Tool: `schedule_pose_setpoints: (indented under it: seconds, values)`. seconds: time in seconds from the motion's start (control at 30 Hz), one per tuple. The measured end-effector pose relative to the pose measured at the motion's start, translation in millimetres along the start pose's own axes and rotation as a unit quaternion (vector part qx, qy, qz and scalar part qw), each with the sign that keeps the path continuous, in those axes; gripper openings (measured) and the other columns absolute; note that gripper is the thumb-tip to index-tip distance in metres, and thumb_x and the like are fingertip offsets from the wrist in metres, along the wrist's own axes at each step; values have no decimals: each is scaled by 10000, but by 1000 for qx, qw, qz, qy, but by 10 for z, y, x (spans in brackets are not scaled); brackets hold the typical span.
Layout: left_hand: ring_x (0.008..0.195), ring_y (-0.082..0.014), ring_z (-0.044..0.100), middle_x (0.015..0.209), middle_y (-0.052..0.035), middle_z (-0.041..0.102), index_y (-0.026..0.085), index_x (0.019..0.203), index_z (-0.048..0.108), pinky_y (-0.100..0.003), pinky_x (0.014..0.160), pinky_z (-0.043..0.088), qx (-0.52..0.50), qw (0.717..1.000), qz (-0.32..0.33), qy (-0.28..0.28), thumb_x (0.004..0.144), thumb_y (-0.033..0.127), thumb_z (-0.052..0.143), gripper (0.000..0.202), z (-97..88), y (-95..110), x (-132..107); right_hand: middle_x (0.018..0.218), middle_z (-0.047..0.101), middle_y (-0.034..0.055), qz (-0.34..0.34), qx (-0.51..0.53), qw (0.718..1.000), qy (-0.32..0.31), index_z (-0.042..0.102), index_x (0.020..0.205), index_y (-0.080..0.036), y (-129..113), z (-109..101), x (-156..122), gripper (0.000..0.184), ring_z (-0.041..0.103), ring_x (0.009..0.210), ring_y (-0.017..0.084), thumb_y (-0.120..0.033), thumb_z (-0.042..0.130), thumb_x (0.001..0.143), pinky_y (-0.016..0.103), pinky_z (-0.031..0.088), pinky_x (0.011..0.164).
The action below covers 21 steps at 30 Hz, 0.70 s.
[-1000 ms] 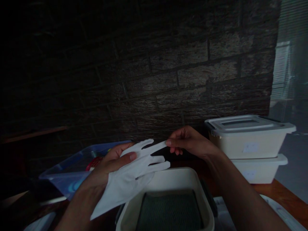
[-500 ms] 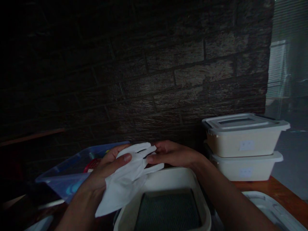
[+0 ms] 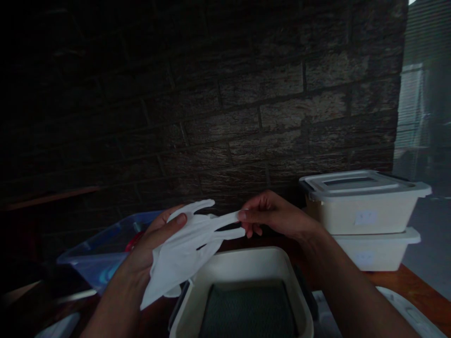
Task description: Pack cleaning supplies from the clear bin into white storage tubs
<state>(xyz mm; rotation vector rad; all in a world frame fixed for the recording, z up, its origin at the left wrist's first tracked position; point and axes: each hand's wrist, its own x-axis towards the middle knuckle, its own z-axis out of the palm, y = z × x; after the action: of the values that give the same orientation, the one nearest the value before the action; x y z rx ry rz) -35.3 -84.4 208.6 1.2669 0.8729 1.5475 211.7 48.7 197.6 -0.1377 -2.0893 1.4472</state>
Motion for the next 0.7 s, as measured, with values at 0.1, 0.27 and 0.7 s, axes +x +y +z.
schedule_pose_setpoints:
  seconds: [0.1, 0.27, 0.7]
  values:
    - [674, -178, 741, 859, -73, 803, 176, 1051, 793, -212, 629, 590, -8, 1000, -9, 19, 736, 301, 878, 350, 19, 49, -41, 684, 718, 37, 1, 3, 1000, 26, 758, 766, -124, -21, -18, -20, 275, 587, 578, 82, -360, 752, 907, 184, 416, 535]
    - [630, -163, 715, 786, -39, 787, 190, 975, 801, -216, 614, 581, -20, 999, -14, 40, 687, 310, 908, 330, 92, 93, -84, 607, 692, 18, 17, 22, 997, 77, 734, 713, -132, 23, -17, 11, 255, 573, 528, 78, -340, 855, 798, 171, 394, 485]
    - [551, -115, 624, 712, -17, 705, 178, 1143, 763, -194, 538, 527, -9, 999, -14, 43, 740, 304, 873, 436, 69, -13, -59, 816, 755, 53, 82, 81, 990, -83, 768, 943, -106, 141, 265, 140, 299, 663, 659, 111, -357, 848, 800, 191, 516, 572]
